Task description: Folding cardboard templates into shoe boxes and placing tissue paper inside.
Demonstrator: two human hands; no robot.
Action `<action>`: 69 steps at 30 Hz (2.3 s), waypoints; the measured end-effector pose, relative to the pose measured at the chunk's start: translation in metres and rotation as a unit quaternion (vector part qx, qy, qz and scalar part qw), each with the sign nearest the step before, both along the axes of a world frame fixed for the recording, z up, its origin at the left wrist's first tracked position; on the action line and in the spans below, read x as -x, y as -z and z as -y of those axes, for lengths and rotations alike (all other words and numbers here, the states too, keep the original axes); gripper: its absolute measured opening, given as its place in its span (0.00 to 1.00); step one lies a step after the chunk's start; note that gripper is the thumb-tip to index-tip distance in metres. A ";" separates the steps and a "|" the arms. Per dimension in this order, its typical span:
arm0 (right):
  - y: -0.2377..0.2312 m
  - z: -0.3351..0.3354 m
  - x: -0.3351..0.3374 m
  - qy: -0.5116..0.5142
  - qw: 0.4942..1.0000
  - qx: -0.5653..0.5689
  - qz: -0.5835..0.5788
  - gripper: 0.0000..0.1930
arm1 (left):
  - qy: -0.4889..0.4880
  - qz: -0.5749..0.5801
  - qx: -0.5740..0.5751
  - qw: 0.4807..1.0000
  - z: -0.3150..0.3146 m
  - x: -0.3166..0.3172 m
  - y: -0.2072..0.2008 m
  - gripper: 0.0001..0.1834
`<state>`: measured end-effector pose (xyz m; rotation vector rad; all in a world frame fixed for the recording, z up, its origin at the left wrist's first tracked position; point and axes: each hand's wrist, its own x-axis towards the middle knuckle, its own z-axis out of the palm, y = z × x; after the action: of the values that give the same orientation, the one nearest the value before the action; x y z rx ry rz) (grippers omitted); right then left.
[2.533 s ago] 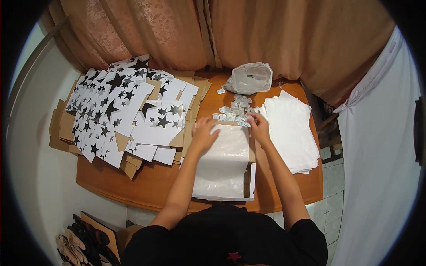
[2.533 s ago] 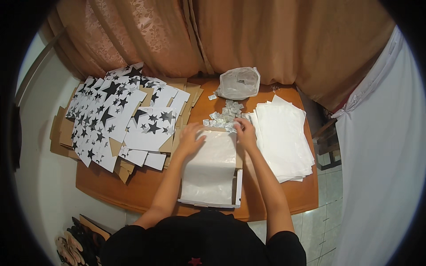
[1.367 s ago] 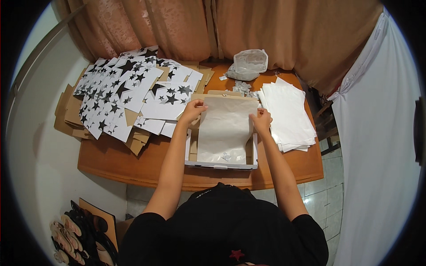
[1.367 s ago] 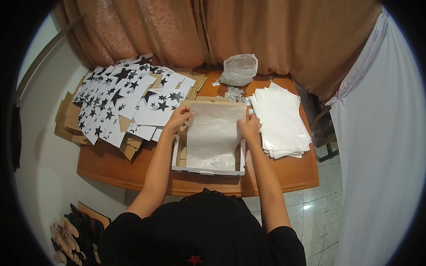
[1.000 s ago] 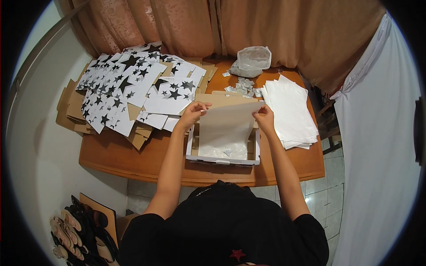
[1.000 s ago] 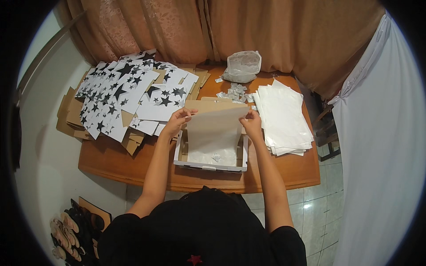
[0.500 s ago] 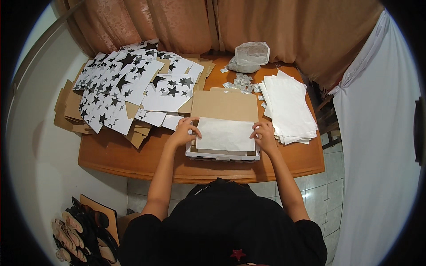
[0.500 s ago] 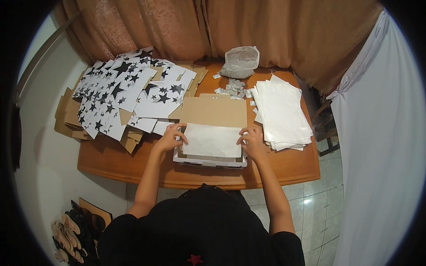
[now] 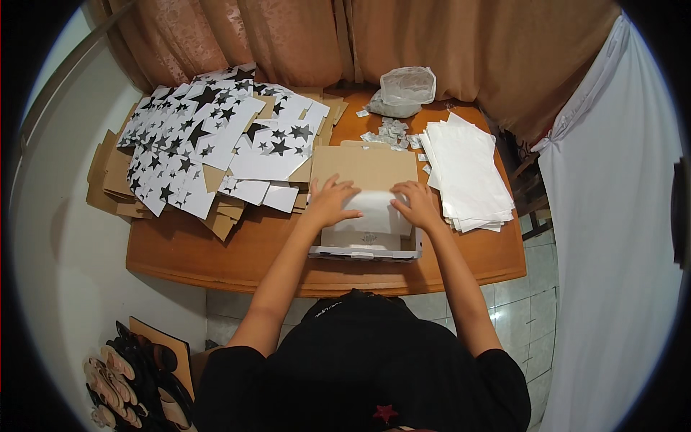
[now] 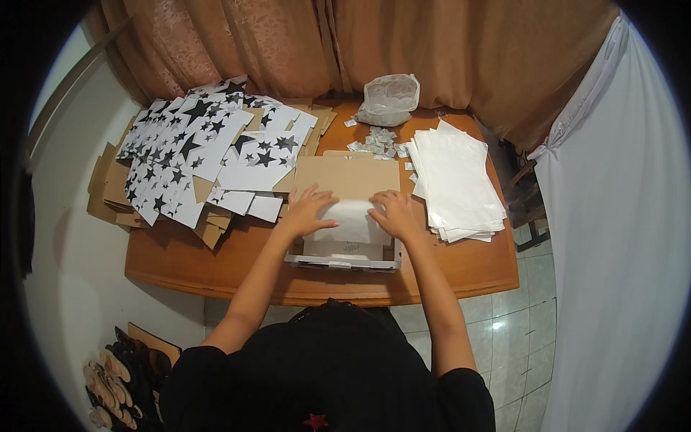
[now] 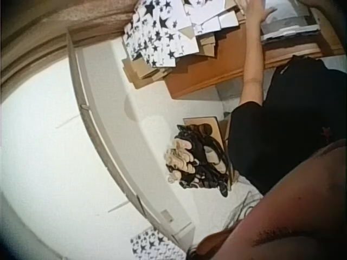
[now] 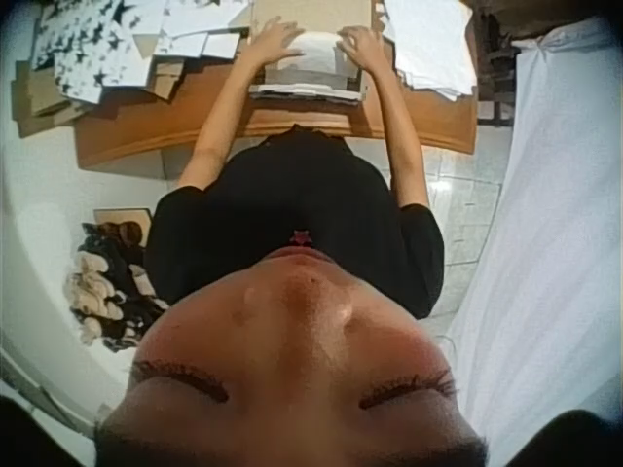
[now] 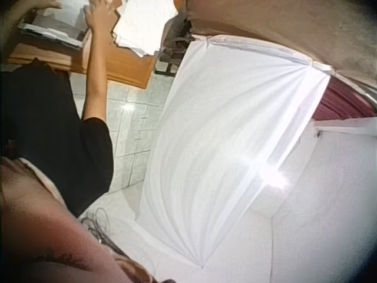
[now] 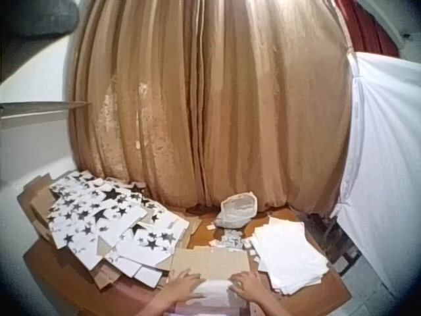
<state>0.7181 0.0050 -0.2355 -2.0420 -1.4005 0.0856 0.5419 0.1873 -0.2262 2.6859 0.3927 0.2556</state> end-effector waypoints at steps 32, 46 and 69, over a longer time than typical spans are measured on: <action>0.019 0.019 0.019 0.108 0.973 0.048 0.200 0.09 | -0.049 -0.055 -0.089 0.993 0.018 0.020 0.029 0.20; 0.018 0.020 -0.006 0.125 0.989 0.070 0.041 0.13 | -0.057 0.028 -0.060 0.996 -0.025 0.027 0.014 0.21; 0.012 0.020 -0.003 0.027 0.998 0.025 0.048 0.08 | 0.013 0.127 -0.063 0.990 -0.057 0.013 0.046 0.08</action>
<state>0.7214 -0.0149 -0.2476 -2.1481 -1.4132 -0.0005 0.5289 0.2445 -0.2725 2.7320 0.2707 0.6252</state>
